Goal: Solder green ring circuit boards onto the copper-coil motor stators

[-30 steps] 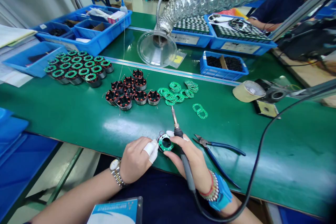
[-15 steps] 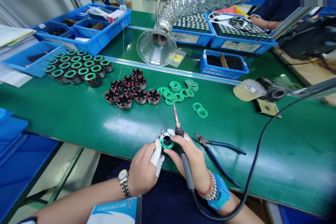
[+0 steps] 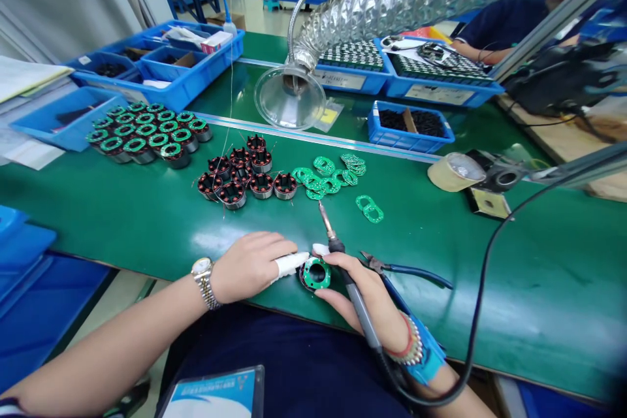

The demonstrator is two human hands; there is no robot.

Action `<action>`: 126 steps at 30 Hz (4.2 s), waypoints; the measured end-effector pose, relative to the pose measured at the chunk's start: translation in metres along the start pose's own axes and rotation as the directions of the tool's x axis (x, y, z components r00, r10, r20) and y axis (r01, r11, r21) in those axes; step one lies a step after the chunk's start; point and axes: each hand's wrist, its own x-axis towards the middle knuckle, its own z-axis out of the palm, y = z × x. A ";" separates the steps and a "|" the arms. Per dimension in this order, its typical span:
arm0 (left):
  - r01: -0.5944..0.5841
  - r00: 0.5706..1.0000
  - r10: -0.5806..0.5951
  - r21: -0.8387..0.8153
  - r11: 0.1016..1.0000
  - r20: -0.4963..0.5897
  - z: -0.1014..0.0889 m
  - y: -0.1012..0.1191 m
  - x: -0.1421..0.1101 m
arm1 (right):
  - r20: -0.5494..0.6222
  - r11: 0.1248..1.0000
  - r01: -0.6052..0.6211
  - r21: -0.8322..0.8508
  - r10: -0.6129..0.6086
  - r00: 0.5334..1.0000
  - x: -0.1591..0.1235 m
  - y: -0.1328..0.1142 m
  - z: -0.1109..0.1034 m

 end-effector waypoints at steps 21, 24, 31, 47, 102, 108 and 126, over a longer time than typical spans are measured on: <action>-0.047 0.993 0.000 -0.407 0.912 -0.115 0.027 -0.015 0.001 | -0.052 0.998 0.057 -0.029 -0.058 0.997 0.000 0.000 0.002; -0.033 0.992 -0.013 -0.363 0.931 -0.123 0.025 -0.012 0.001 | -0.044 0.999 0.046 -0.027 -0.047 0.998 -0.001 0.001 0.002; 0.178 0.935 -0.248 -0.268 0.947 -0.252 0.035 0.021 -0.006 | -0.061 0.999 0.046 -0.025 -0.048 0.997 -0.001 -0.001 0.003; 0.329 0.877 -0.451 -0.476 0.816 -0.167 0.037 0.049 -0.016 | -0.044 1.000 0.025 -0.003 -0.025 0.999 0.000 -0.001 0.003; 0.456 0.808 -0.558 -0.798 0.394 0.187 0.039 0.058 -0.028 | -0.128 0.992 -0.081 -0.097 0.068 0.989 -0.008 -0.008 0.011; 0.507 0.783 -0.598 -0.734 0.452 0.172 0.037 0.058 -0.028 | 0.066 0.977 -0.092 0.193 0.080 0.995 -0.010 0.004 -0.003; 0.859 0.453 -0.888 -0.224 0.460 -0.087 0.003 0.006 -0.082 | -0.188 0.992 -0.113 -0.054 0.101 0.977 -0.025 0.023 -0.008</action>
